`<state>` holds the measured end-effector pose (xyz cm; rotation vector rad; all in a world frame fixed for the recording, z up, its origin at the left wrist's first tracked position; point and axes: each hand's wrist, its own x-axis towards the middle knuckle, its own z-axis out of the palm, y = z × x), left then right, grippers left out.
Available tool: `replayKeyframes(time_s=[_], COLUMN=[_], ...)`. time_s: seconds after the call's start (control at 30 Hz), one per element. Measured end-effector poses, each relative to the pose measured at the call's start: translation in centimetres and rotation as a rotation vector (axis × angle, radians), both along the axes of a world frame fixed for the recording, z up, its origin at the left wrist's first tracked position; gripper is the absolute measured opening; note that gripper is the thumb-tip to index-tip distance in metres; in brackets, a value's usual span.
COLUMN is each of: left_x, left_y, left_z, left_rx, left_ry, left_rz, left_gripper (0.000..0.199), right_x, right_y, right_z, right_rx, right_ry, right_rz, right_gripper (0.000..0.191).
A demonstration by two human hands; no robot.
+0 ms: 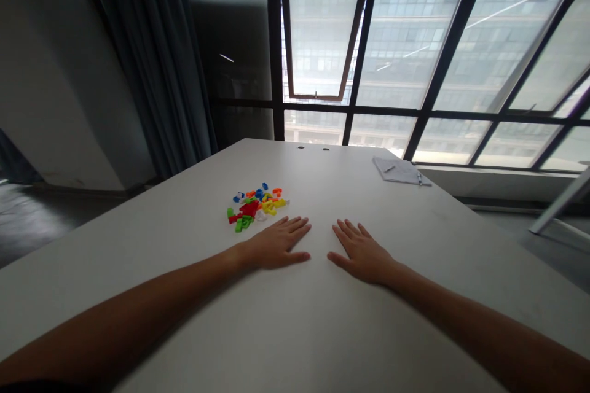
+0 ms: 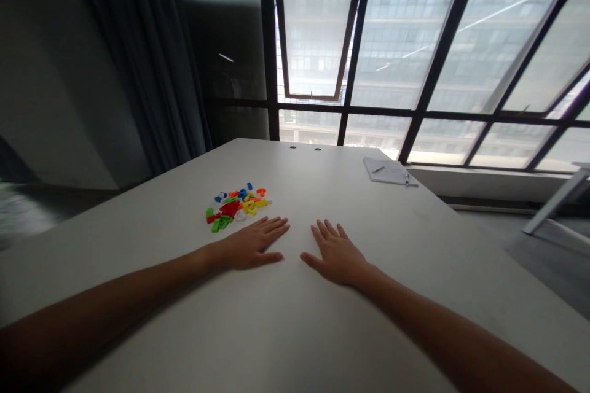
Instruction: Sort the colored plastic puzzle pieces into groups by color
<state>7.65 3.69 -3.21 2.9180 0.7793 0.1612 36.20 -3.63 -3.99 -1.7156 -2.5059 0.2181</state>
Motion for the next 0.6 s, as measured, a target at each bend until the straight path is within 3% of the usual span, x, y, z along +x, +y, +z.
replayKeyframes(time_s=[0.37,0.6], left_x=[-0.17,0.07], left_y=[-0.3,-0.37], left_z=[0.06,0.12], left_rx=[-0.004,-0.017], left_ry=[0.011,-0.026], left_rz=[-0.003,0.02], left_gripper=[0.082,0.08], right_x=[-0.38,0.05], right_y=[-0.35,-0.25], right_z=[-0.44,-0.76], right_rx=[0.039,0.099], right_ry=[0.005,0.019], right_rz=[-0.027,-0.028], right_gripper=[0.096,0.087])
